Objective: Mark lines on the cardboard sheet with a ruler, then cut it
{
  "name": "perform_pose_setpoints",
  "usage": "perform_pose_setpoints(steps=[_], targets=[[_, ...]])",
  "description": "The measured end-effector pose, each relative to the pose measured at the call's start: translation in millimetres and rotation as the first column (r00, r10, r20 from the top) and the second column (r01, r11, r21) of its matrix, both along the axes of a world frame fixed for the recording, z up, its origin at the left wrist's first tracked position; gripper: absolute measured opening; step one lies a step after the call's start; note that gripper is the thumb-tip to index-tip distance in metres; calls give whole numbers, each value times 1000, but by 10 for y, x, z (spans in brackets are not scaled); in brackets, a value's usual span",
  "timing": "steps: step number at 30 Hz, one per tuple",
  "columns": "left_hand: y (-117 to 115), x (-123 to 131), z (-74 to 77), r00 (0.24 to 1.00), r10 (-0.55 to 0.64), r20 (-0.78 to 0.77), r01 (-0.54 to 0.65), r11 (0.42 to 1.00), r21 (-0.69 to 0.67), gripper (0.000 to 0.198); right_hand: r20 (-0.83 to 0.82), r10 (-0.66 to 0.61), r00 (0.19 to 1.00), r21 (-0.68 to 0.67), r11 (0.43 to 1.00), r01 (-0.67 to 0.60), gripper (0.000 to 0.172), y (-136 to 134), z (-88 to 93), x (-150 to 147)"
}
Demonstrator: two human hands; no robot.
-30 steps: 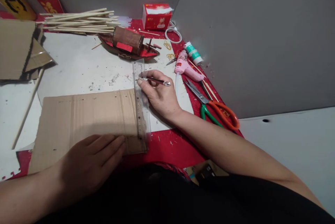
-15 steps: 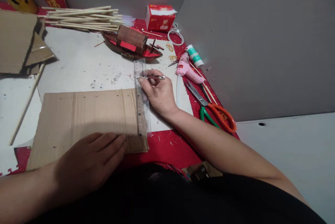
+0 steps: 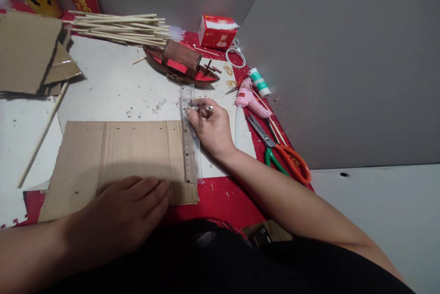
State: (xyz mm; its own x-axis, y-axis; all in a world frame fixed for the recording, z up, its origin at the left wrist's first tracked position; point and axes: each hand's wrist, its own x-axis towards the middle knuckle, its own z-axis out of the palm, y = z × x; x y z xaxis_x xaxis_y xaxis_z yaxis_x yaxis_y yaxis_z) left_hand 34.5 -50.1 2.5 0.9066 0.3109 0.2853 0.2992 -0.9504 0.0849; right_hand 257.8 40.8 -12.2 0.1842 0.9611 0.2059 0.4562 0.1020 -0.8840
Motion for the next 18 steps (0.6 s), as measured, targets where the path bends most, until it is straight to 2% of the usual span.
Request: perform_pose_setpoints(steps=[3, 18], targets=[[3, 2, -4, 1000, -8, -12, 8, 1000, -8, 24, 21, -10, 1000, -15, 1000, 10, 13, 5, 4, -12], [-2, -18, 22, 999, -25, -47, 26, 999, 26, 29, 51, -6, 999, -11, 1000, 7, 8, 48, -6, -20]])
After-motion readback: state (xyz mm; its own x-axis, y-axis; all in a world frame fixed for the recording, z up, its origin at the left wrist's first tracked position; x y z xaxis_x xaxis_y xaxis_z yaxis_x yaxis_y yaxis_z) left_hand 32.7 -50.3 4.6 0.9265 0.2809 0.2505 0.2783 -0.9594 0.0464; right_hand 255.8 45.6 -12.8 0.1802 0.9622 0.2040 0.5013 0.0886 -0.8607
